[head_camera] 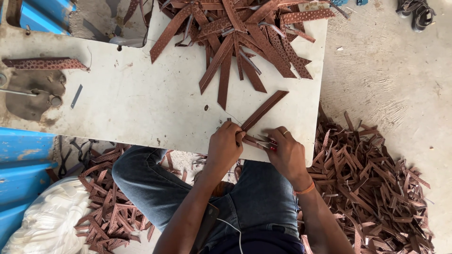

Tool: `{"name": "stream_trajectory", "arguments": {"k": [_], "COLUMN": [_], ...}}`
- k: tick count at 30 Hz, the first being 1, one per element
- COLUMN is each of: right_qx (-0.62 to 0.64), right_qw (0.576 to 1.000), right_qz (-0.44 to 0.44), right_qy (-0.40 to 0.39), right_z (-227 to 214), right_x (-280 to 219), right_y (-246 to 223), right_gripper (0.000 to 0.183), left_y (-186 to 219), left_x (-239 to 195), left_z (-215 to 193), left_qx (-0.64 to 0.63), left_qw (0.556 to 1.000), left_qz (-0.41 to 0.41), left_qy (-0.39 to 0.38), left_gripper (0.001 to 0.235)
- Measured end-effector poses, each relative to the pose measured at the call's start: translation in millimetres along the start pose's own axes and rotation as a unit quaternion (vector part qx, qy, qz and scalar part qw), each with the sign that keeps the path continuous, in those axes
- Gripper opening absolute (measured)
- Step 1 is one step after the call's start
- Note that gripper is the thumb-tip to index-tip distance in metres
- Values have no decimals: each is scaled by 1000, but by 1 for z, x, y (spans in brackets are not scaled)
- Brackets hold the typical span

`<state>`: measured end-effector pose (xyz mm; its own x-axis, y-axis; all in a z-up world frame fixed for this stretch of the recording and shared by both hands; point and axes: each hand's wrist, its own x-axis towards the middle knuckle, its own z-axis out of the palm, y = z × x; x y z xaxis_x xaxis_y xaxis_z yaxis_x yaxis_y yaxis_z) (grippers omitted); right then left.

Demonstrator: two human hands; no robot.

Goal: Trim excess thread and material from patterned shoe straps using snips.

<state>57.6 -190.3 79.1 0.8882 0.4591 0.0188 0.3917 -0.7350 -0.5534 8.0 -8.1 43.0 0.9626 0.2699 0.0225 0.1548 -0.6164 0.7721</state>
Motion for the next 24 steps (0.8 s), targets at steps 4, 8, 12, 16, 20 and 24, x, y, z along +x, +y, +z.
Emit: {"name": "stream_trajectory", "arguments": {"k": [4, 8, 12, 16, 20, 24], "right_qx": [20, 38, -3, 24, 2, -36], "right_qw": [998, 995, 995, 998, 998, 996], "right_qz": [-53, -94, -96, -50, -59, -73], "right_qy": [13, 18, 26, 23, 29, 30], "right_z": [-10, -2, -10, -11, 0, 6], "right_x": [0, -5, 0, -1, 0, 2], "right_y": [-15, -5, -27, -29, -15, -14], "right_gripper": [54, 37, 56, 37, 29, 23], "left_y": [0, -1, -4, -5, -6, -4], "left_x": [0, -1, -1, 0, -4, -6], "left_z": [2, 6, 10, 12, 15, 12], "left_qx": [-9, 9, 22, 15, 15, 11], "left_qw": [1000, 1000, 1000, 1000, 999, 998], "left_qz": [-5, 11, 13, 8, 37, 44], "left_qy": [-3, 12, 2, 6, 27, 43], "left_gripper": [11, 10, 12, 10, 9, 8]}}
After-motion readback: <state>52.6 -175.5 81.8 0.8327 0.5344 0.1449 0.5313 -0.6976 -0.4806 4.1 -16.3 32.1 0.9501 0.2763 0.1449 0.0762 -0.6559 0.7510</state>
